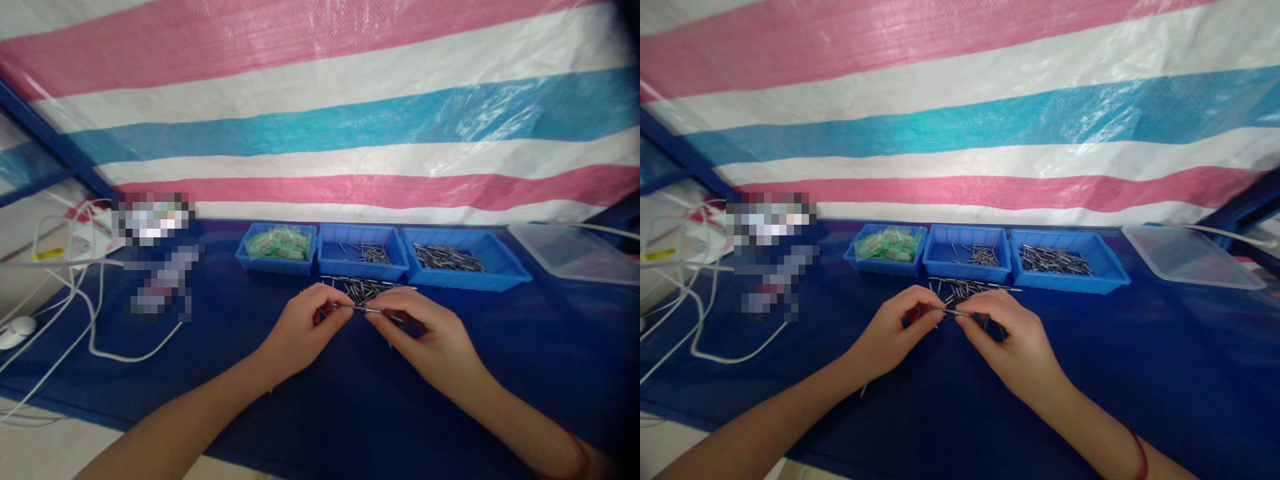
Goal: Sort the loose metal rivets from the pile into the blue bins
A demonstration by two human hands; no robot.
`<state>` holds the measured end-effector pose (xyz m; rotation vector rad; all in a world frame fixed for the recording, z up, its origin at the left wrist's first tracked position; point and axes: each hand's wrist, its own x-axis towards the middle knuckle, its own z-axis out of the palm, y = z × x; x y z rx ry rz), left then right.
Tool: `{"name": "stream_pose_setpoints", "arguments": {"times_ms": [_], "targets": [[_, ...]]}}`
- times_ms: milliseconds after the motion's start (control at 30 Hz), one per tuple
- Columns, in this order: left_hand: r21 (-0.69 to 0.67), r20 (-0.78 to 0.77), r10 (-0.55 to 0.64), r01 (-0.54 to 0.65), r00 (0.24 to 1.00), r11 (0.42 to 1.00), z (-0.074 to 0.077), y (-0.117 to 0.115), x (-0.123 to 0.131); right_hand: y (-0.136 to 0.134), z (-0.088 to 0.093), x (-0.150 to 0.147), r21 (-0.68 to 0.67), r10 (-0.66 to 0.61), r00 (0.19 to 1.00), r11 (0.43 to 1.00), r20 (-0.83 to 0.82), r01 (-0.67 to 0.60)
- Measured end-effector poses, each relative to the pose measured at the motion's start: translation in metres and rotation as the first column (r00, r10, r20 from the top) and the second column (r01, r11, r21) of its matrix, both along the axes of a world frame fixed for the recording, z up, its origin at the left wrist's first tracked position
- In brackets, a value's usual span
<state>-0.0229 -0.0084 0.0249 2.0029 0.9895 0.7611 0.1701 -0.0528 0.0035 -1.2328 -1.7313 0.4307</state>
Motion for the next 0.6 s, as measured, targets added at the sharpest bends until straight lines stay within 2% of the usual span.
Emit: {"name": "stream_pose_setpoints", "arguments": {"times_ms": [133,200,300,333,400,467,533,600], "targets": [[0.04,-0.104,-0.059,0.064,0.993,0.997,0.0,0.0,0.0,0.0,0.01,0.002,0.119,0.027,0.991,0.992,0.128,-0.042],[0.102,-0.17,-0.035,0.052,0.985,0.993,0.006,-0.001,-0.003,0.003,0.015,0.009,0.166,-0.001,0.983,0.986,0.182,-0.03],[0.208,-0.35,0.025,0.052,0.936,0.977,0.018,-0.007,-0.019,0.015,0.016,0.037,0.255,-0.186,0.961,0.958,0.203,0.132],[0.221,-0.438,0.025,0.081,0.899,0.972,0.021,-0.011,-0.027,0.02,0.014,0.05,0.274,-0.271,0.941,0.938,0.204,0.211],[0.225,-0.577,0.086,0.058,0.812,0.973,0.021,-0.024,-0.047,0.031,0.01,0.074,0.308,-0.454,0.864,0.872,0.217,0.381],[0.268,-0.611,0.177,-0.009,0.771,0.963,0.01,-0.04,-0.066,0.04,0.006,0.093,0.305,-0.543,0.753,0.838,0.372,0.453],[0.457,-0.526,0.38,-0.124,0.761,0.881,-0.007,-0.056,-0.081,0.045,0.006,0.099,0.319,-0.588,0.664,0.809,0.463,0.494],[0.532,-0.521,0.454,-0.141,0.723,0.835,-0.025,-0.064,-0.087,0.041,0.01,0.093,0.34,-0.58,0.669,0.815,0.466,0.47]]}}
